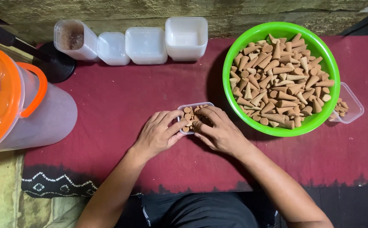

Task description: The person transfers small brown corks from a green bowl into a small clear plastic container, arranging them by hand. The person repeatedly scoops corks and places them into the container, filling it gradually.

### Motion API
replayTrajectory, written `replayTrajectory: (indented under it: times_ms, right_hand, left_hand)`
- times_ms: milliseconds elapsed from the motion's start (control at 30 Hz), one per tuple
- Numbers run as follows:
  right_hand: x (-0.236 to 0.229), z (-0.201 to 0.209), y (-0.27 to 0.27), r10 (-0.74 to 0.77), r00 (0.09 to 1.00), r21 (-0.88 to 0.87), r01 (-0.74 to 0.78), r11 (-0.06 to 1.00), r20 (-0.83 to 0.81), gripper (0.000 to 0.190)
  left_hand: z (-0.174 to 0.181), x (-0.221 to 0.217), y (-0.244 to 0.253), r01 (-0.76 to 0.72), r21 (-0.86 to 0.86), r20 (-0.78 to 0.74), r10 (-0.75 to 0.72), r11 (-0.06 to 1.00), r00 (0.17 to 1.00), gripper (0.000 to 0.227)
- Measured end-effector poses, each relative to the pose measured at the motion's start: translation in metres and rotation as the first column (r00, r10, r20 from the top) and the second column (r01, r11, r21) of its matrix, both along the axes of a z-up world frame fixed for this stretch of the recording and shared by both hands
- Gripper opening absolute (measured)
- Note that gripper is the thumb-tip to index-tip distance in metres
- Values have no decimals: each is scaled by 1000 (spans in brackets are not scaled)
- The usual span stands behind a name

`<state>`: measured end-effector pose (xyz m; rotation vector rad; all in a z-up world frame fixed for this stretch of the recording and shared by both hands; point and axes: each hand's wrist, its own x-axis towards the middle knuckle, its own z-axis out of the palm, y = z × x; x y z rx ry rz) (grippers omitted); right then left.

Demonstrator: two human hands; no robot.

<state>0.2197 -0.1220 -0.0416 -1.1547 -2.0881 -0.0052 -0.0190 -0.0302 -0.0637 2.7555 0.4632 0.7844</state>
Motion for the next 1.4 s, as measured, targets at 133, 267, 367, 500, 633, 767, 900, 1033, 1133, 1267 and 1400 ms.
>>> replayTrajectory:
  times_ms: [133,267,367,500,633,767,900,1033,1133,1267,1400]
  right_hand:
    - [0,-7,0,-14,1000,-1,14,1000,-3,24]
    - [0,-11,1,-14,1000,18,14,1000,-10,25]
    - [-1,-12,0,-20,1000,17,20,1000,-11,24]
    - [-4,-7,3,-40,996,-29,38,999,-80,26]
    - [-9,3,7,-74,987,-82,63,995,-145,19]
    - [-15,18,8,-115,992,-137,107,985,-53,28]
    - [-20,17,13,-143,982,-158,161,974,120,24]
    - [-18,-2,14,-147,983,-167,164,972,105,21]
    - [-17,-4,13,-144,987,-187,156,970,75,20]
    - [-16,-8,12,-119,993,-211,113,971,-17,18]
    - [-14,-12,13,-104,990,-206,83,975,-93,20]
  left_hand:
    - [2,-1,-2,23,-11,48,-23,1000,999,28]
    - [-2,0,-3,-1,24,64,0,1000,998,25]
    - [-3,0,-3,-18,30,77,16,999,997,25]
    - [9,-1,-1,7,-16,91,-5,1000,996,31]
    - [16,0,-1,58,-231,157,-21,971,987,47]
    - [21,0,0,-15,-273,119,49,962,992,60]
    - [15,-1,1,-31,-177,56,41,984,998,51]
    - [6,-5,0,-39,-100,34,42,994,999,47]
    - [5,-4,-1,-56,-38,-14,56,998,998,49]
    - [7,-2,-1,-75,-52,-42,73,996,996,52]
    - [21,-1,-1,-117,-156,-65,108,981,992,52]
